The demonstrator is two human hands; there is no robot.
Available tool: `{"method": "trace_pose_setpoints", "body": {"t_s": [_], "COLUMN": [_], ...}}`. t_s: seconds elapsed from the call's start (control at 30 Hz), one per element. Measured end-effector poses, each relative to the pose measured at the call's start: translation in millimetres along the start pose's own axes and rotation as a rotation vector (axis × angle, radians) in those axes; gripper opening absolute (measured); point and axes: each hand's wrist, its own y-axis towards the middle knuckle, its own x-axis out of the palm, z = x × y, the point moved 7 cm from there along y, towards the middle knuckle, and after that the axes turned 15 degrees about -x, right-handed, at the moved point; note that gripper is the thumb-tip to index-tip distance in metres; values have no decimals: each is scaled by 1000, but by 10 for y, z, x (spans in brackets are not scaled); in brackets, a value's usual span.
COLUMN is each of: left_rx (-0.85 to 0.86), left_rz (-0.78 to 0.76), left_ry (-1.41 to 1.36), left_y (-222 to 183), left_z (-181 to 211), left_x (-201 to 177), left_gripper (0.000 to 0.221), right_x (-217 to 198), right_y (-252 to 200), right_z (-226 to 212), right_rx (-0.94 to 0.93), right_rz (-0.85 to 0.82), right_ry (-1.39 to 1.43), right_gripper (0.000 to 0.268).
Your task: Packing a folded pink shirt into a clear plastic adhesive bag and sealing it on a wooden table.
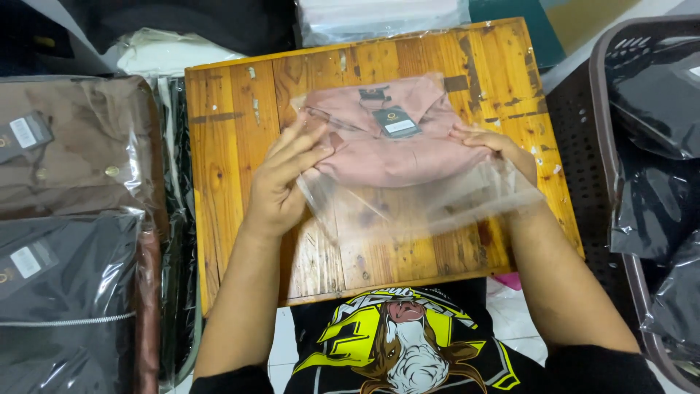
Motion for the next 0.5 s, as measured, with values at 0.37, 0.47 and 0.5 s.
{"method": "trace_pose_setpoints", "body": {"t_s": [0.37,0.47,0.5], "left_rx": [-20,-93,-176], "left_rz": [198,257,253], "left_ry": [-189,-257,-252], "left_y": [204,249,261], "left_z": [110,236,188], "left_x": [-177,-289,-293], "left_gripper": [33,32,32], "right_x": [-124,-215,-216], "right_y": [541,654,706], "right_z": [-257,-277,-273], "right_rx": [-72,63,159], "right_rz": [299,293,234], "right_ry": [-118,-175,-176], "right_gripper": [25,29,29]}}
